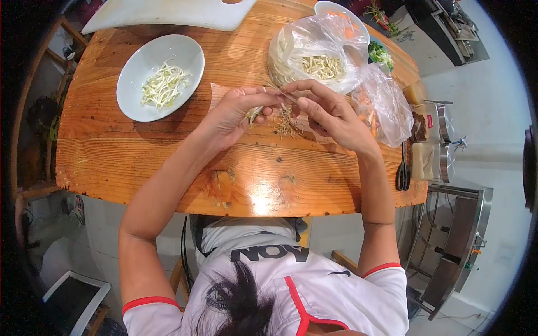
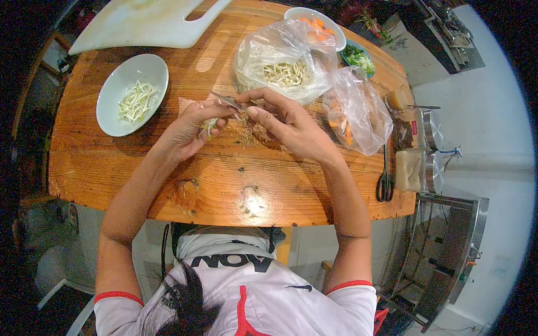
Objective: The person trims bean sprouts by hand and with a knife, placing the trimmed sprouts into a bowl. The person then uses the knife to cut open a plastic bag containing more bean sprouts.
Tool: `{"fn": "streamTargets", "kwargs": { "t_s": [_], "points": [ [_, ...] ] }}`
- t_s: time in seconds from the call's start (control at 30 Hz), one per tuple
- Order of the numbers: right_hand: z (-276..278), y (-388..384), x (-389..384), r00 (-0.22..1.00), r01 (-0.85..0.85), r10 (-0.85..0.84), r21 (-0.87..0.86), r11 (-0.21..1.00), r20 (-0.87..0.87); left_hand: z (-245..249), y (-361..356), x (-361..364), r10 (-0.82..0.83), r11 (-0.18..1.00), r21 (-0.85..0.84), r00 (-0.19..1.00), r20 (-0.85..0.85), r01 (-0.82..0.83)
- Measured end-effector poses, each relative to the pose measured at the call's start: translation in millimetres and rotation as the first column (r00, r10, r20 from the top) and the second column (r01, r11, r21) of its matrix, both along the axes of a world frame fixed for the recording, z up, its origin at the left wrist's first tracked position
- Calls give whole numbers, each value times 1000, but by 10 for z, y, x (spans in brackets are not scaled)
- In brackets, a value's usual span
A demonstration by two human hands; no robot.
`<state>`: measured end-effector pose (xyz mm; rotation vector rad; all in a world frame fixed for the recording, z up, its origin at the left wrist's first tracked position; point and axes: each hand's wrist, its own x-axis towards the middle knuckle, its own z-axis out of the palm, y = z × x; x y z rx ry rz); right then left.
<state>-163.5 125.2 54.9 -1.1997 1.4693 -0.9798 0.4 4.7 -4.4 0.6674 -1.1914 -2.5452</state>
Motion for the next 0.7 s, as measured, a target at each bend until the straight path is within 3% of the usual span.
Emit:
{"fn": "streamTargets", "kwargs": {
  "t_s": [0.3, 0.43, 0.53, 0.6, 0.7],
  "points": [
    [-72, -9, 5, 996, -1, -3, -53, 999, -85, 9, 28, -19, -12, 1000, 12, 1000, 29, 12],
    [-17, 1, 9, 999, 5, -5, -3, 1000, -45, 7, 46, -24, -57, 998, -21, 998, 40, 58],
    [-1, 4, -6, 999, 33, -32, 27, 999, -38, -48, 20, -37, -76, 997, 13, 997, 20, 76],
    [65, 14, -16, 996, 84, -85, 72, 994, 14, -19, -7, -29, -15, 990, 144, 1000, 15, 13],
    [-73, 28, -120, 969, 61, -85, -108, 992, -232, -17, -62, -24, 32, 976, 213, 999, 11, -34]
  ]
}}
